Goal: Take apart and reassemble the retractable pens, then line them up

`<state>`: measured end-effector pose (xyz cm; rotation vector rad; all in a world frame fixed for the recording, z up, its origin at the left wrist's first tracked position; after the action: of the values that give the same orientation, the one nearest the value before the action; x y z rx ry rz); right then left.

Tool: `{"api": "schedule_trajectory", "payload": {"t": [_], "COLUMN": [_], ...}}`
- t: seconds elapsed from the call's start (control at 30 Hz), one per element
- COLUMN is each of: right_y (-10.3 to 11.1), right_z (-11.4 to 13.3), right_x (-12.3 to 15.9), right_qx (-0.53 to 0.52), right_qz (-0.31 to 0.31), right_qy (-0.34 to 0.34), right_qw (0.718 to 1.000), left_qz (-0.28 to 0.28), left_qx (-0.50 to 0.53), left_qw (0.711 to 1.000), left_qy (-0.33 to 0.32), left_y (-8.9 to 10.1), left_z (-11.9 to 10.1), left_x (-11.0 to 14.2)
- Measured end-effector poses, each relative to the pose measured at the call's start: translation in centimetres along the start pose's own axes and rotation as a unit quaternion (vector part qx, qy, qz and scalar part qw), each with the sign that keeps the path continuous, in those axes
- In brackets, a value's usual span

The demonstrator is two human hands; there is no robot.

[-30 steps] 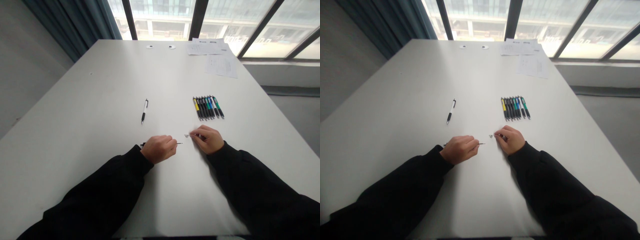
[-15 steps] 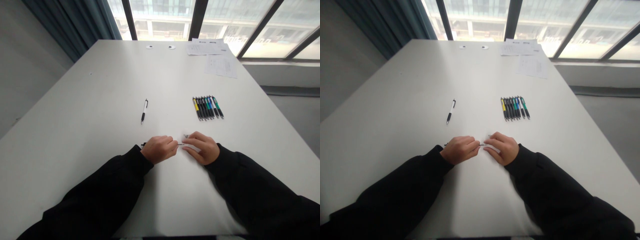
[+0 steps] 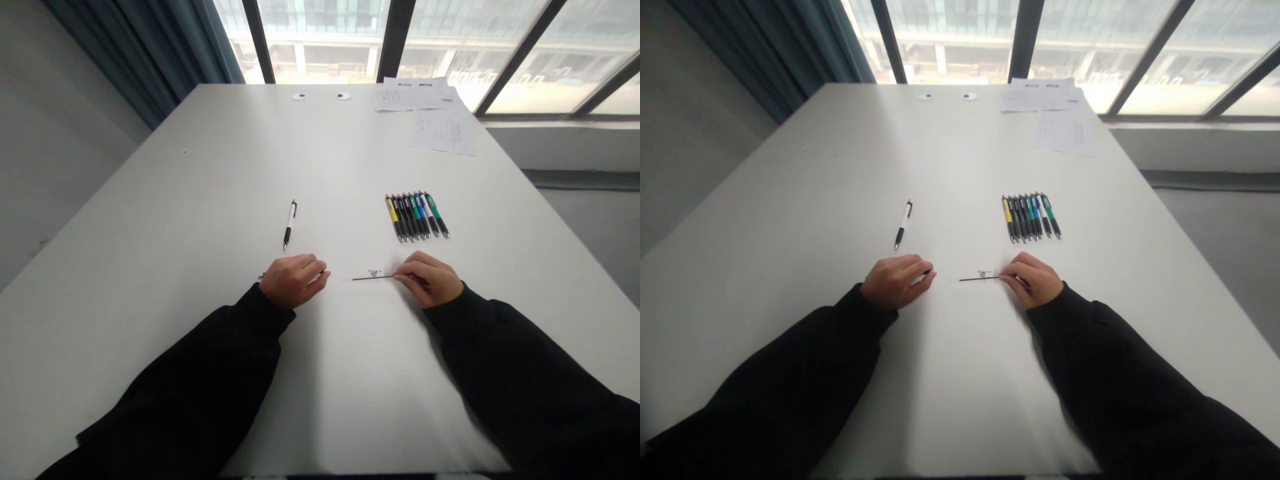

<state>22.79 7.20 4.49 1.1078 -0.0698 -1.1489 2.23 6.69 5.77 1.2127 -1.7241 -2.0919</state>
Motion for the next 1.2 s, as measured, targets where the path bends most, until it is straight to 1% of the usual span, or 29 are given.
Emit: {"api": "schedule_trajectory", "payload": {"t": [0.1,0.3,0.53,0.7,0.97,1.2], "right_y": [-0.5,-1.1,-1.2,-1.1,-1.0,-1.1], "right_z": [0.2,-0.1,-0.3,-0.8,-0.7,-0.8], "right_x": [-0.1,-0.2,-0.2,-0.1,-0.2,-0.2], "right_qx": [-0.005,0.011,0.019,0.010,0.024,0.027], "right_qz": [0.008,0.036,0.040,0.036,0.035,0.042], "right_qy": [0.010,-0.012,-0.014,-0.033,-0.026,-0.021], "right_qw": [1.000,0.999,0.999,0.999,0.999,0.999], "left_qz": [-0.002,0.008,0.016,0.019,0.004,0.005], "left_qx": [0.016,0.052,0.079,0.113,0.129,0.110], "left_qw": [1.000,0.999,0.997,0.993,0.991,0.994], "left_qy": [0.002,-0.012,-0.009,-0.019,-0.023,-0.025], "left_y": [0.1,-0.2,-0.6,-0.6,-0.5,-0.6], "left_z": [0.1,-0.6,-0.4,-0.7,-0.7,-0.7], "left_x": [0.0,-0.1,0.0,-0.1,0.0,0.0]}}
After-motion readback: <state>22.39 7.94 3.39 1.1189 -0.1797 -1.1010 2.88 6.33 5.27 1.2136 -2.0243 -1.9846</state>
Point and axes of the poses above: each hand's wrist, its own x-axis away from the middle knuckle, its own y-axis out of the back of the hand, z = x × y, the point moved 10 cm from there along -x, towards the middle knuckle, and after that the axes turned 2 degrees about z, right-handed, at the moved point
